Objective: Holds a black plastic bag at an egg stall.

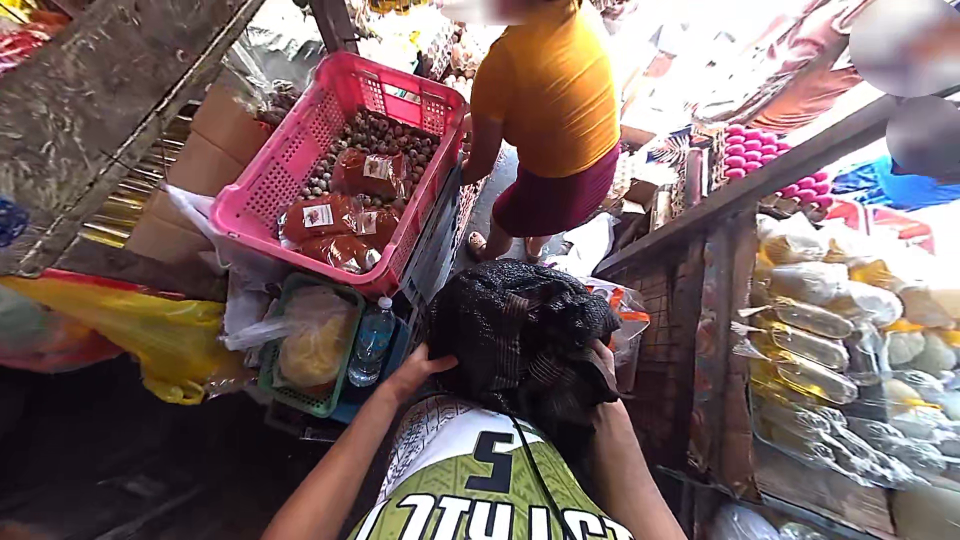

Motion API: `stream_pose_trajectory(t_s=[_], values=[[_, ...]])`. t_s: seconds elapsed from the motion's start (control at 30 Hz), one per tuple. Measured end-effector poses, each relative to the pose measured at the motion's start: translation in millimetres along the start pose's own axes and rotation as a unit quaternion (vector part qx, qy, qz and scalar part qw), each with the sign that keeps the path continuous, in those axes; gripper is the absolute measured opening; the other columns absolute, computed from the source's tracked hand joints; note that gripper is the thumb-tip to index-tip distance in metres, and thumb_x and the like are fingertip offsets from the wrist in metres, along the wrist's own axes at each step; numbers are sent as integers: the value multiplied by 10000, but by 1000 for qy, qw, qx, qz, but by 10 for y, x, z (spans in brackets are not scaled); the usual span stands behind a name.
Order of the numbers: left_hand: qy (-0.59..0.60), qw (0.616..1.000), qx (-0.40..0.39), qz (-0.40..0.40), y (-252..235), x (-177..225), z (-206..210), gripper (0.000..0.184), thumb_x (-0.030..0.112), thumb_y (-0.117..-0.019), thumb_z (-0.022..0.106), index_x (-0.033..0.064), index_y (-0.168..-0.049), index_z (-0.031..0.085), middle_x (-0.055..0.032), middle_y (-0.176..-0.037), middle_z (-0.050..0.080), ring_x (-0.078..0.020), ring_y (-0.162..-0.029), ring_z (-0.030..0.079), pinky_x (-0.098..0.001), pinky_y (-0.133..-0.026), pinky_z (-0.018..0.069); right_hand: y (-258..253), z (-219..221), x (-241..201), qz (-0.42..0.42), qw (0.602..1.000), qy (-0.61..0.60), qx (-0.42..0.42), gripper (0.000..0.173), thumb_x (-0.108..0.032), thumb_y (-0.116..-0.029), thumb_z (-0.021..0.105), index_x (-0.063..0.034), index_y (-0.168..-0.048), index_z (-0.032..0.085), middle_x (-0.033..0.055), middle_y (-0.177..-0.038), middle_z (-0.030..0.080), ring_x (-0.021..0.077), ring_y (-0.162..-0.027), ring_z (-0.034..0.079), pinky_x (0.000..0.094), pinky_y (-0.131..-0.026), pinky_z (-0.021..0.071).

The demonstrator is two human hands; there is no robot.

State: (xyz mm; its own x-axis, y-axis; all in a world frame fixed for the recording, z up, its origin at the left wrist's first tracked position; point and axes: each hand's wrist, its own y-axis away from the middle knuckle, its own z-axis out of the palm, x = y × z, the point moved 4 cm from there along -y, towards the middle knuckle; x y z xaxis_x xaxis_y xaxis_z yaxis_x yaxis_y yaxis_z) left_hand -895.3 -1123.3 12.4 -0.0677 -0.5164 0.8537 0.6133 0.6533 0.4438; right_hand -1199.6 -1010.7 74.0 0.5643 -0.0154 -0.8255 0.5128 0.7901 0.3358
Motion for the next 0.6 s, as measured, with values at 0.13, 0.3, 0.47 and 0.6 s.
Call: stream_pose_trajectory(t_s=[0.13,0.3,0.47,0.6], values=[[40,998,47,11,-102,-117,146,834,224,-795,833,-1,-1470,397,-114,-1324,649,-193,-1227,630,-401,-1065,533,-222,-93,-125,7,999,35,8,180,-39,-996,491,-16,-1076,651,64,-944,722,123,-897,697,330,-811,608],[16,1000,12,-3,-248,-28,402,752,180,-819,815,17,-1447,434,-105,-1317,654,-202,-1229,629,-414,-1065,535,-304,-379,-213,31,998,-14,52,187,-67,-988,519,-18,-1139,617,95,-964,717,155,-899,703,370,-803,611],[-49,999,-19,6,-384,77,690,878,357,-739,885,6,-1423,461,-110,-1301,665,-200,-1211,643,-419,-1048,550,-154,-756,-389,-26,969,228,92,242,-90,-959,604,1,-1167,688,83,-1088,729,107,-1011,683,318,-926,580],[-105,993,-50,17,-565,256,1113,1083,461,-647,929,4,-1468,390,-94,-1322,649,-163,-1222,630,-383,-1053,543,-198,-1103,-427,-16,972,192,137,264,-99,-972,612,3,-1210,662,107,-1100,724,135,-1016,687,346,-928,582]])
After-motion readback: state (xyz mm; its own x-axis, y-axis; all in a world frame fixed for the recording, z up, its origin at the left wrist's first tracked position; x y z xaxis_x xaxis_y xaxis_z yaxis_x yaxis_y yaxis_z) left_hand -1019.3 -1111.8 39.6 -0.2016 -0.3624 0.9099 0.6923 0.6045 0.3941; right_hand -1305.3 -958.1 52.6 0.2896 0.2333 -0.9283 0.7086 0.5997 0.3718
